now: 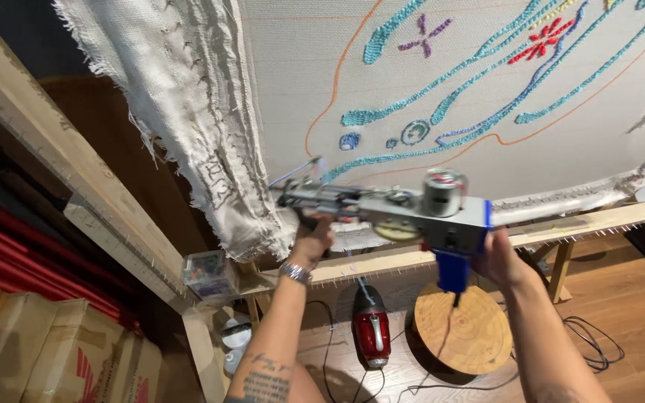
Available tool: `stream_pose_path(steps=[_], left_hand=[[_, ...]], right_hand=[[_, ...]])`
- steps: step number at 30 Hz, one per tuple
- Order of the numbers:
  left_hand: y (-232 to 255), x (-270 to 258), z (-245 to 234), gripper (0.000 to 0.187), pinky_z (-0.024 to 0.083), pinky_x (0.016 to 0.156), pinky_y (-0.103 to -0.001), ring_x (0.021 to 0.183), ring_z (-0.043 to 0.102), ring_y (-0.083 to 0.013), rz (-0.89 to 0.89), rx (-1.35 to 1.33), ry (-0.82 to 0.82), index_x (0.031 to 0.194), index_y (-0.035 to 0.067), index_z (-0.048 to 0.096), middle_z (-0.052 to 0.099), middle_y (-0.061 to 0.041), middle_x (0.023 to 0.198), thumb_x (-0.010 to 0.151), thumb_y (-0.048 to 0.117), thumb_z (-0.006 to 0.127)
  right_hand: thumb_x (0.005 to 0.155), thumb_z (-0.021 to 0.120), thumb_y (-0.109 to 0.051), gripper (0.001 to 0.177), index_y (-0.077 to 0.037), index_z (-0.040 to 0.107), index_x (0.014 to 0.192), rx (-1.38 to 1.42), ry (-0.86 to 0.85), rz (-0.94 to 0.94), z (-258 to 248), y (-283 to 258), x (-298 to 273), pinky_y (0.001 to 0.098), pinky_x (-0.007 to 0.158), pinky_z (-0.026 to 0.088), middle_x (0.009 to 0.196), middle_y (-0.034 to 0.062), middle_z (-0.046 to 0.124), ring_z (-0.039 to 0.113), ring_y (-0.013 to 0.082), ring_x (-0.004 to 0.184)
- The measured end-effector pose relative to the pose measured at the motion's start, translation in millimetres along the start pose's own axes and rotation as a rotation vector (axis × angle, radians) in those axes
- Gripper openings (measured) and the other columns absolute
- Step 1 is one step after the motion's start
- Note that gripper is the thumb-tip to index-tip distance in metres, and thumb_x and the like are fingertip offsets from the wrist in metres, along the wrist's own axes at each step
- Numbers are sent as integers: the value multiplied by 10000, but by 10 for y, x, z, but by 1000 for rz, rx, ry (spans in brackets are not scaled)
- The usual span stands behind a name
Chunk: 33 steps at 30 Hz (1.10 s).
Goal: Using a tufting gun to apply yarn to a canvas for rug making.
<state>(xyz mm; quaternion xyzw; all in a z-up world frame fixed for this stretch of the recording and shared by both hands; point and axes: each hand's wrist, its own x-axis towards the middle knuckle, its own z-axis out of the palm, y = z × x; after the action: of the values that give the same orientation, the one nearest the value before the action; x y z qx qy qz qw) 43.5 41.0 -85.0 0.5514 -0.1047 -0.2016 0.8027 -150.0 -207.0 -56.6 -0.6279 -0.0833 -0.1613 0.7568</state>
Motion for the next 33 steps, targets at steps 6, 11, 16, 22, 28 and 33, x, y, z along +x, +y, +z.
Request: stream_pose_path(steps=[6, 11, 16, 22, 28, 33], left_hand=[[-325, 27, -891, 232, 510, 412, -216, 483, 561, -128, 12, -29, 278, 877, 58, 531, 532, -77, 618, 785, 170, 712], [-336, -309, -1215, 383, 336, 412, -191, 364, 347, -101, 136, 196, 244, 447, 97, 446, 279, 44, 396, 830, 97, 463], [-894, 93, -1649, 441, 283, 347, -230, 314, 293, -141, 110, 123, 217, 430, 76, 438, 291, -30, 354, 851, 161, 536], [-618, -169, -1418, 408, 277, 403, -230, 354, 348, -124, 164, -92, 190, 478, 112, 406, 354, -12, 384, 844, 188, 567], [-1276, 139, -1729, 287, 383, 479, -281, 405, 439, -176, 286, -422, 101, 578, 115, 457, 458, -23, 473, 802, 155, 632], [-1438, 211, -1840, 207, 276, 263, -304, 258, 333, -209, 235, -269, 174, 697, 79, 449, 302, -64, 425, 819, -36, 571]], right_hand=[[885, 545, -331, 372, -46, 610, 1114, -245, 301, 80, 1025, -573, 1057, 310, 804, 486, 1054, 93, 635, 605, 161, 941], [819, 654, -185, 357, -168, 601, 1172, -1017, 166, -442, 1287, -426, 1491, 317, 758, 508, 1073, 25, 611, 610, 224, 963], [820, 651, -200, 423, -92, 564, 1220, -1321, 207, -723, 1289, -246, 1681, 361, 791, 476, 1071, 92, 574, 578, 268, 944], [797, 647, -189, 494, -36, 522, 1250, -1474, 172, -859, 1247, -193, 1737, 405, 836, 448, 1105, 155, 524, 553, 309, 952], [745, 653, -106, 566, -22, 486, 1279, -1426, 128, -873, 1207, -239, 1690, 398, 892, 426, 1134, 167, 526, 550, 317, 992], [746, 641, -122, 522, -68, 527, 1252, -1443, 120, -829, 1190, -280, 1669, 413, 880, 440, 1112, 141, 529, 559, 306, 977]])
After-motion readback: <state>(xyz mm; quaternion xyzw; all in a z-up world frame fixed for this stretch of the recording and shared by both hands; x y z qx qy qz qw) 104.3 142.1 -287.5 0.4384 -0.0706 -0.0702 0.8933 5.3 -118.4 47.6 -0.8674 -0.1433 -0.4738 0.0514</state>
